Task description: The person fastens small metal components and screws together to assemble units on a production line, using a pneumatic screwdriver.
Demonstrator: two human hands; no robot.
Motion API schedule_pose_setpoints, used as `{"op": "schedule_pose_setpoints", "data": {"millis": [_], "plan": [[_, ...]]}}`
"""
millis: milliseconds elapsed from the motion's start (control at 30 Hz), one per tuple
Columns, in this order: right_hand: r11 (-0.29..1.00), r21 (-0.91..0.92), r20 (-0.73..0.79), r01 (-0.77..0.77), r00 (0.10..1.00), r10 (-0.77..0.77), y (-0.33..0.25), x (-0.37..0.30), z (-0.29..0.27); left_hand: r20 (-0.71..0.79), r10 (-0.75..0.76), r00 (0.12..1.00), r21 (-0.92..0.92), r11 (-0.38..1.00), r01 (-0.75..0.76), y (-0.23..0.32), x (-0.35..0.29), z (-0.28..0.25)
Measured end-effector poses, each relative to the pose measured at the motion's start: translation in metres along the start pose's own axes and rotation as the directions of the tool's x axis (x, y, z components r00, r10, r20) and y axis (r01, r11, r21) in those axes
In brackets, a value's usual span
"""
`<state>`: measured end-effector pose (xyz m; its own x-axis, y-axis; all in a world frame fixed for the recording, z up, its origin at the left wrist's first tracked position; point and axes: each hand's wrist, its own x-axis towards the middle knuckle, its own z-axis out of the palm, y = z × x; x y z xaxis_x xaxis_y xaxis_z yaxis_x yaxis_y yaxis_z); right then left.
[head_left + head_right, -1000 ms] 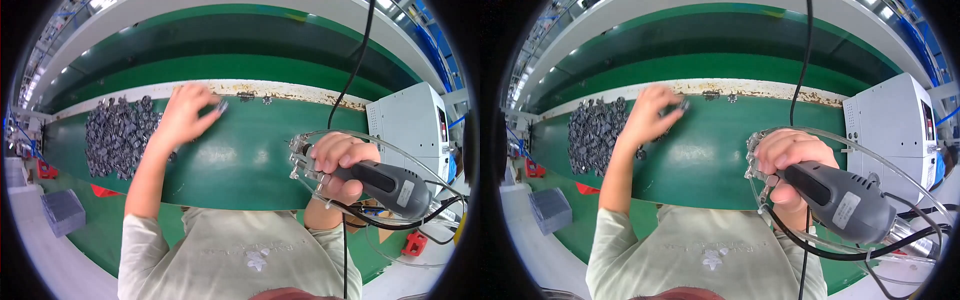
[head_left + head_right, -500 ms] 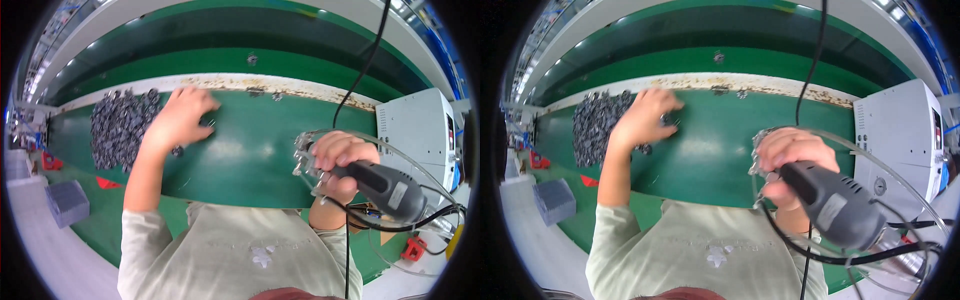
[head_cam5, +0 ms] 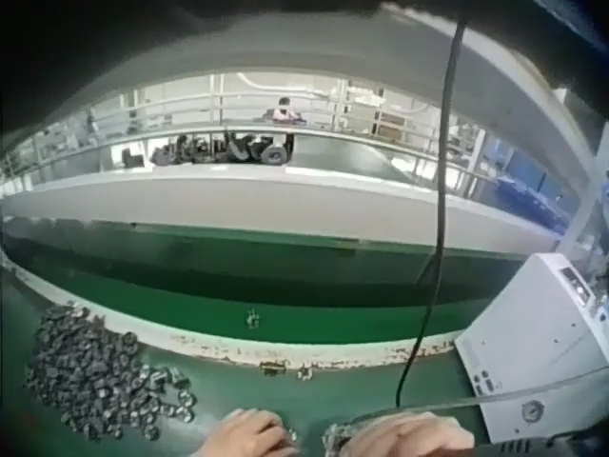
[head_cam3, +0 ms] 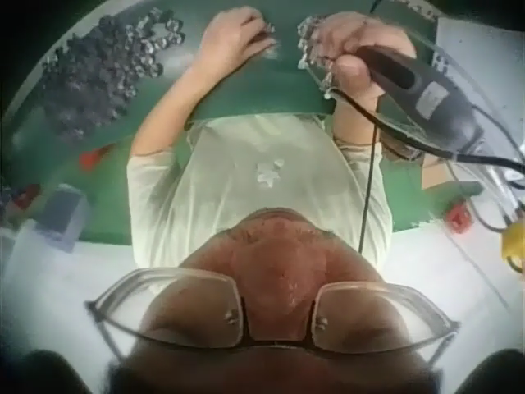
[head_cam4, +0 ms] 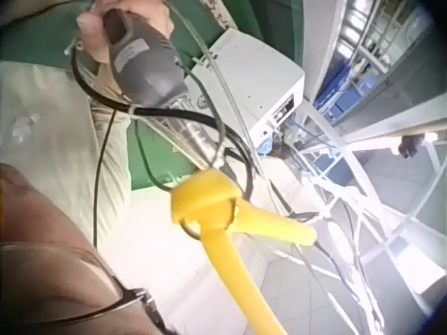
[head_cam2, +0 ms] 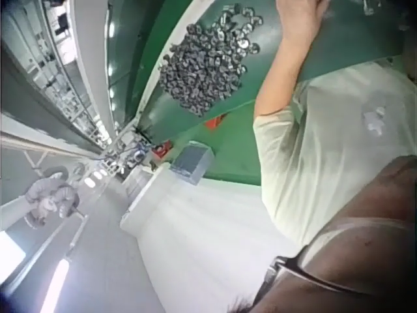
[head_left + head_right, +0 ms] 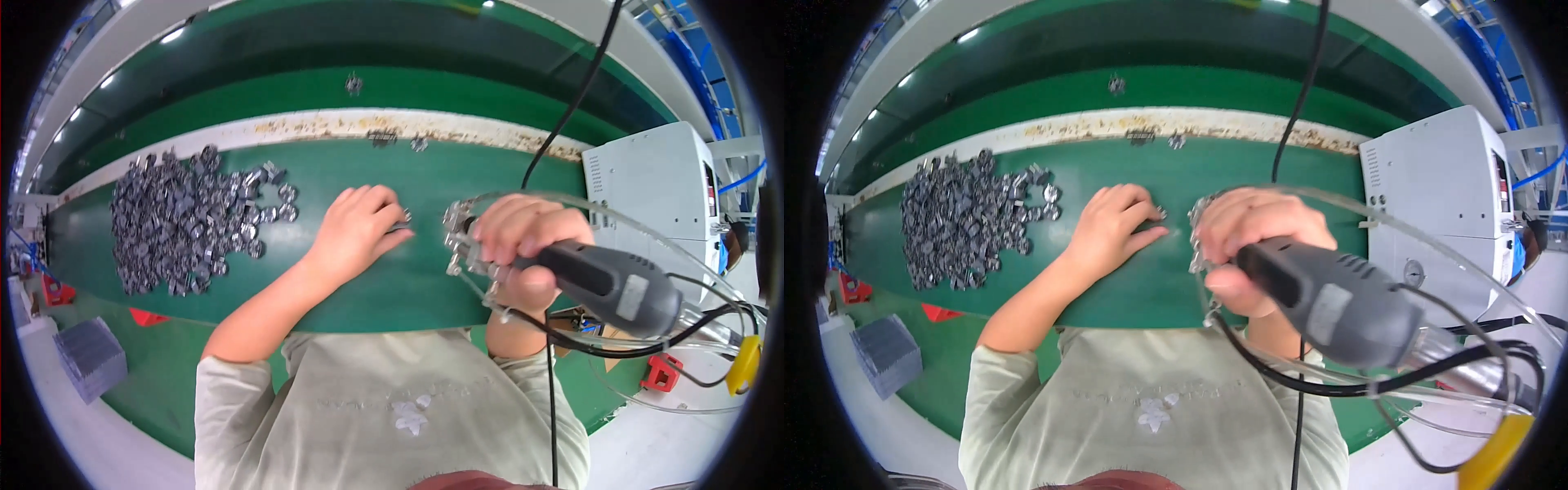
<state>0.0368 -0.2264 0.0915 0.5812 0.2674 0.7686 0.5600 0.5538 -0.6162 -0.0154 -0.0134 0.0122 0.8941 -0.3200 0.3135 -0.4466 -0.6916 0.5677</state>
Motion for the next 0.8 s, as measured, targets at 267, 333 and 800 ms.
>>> {"op": "schedule_pose_setpoints", "data": {"millis": [267, 333, 800], "plan": [[0.986, -0.037, -0.063, -0.164, 0.985, 0.162, -0.011, 0.003, 0.012, 0.034, -0.051, 0.998, -0.075, 0.996, 0.054, 0.003, 0.017, -0.015], [0.991, 0.040, -0.072, -0.129, 0.989, 0.132, -0.007, 0.001, 0.012, 0.125, -0.038, 0.991, -0.075, 0.996, 0.047, -0.005, 0.014, -0.008], [0.966, -0.092, -0.017, -0.243, 0.970, 0.243, -0.002, 0.001, 0.016, 0.101, -0.005, 0.995, -0.158, 0.987, 0.021, -0.012, 0.006, 0.000]]}}
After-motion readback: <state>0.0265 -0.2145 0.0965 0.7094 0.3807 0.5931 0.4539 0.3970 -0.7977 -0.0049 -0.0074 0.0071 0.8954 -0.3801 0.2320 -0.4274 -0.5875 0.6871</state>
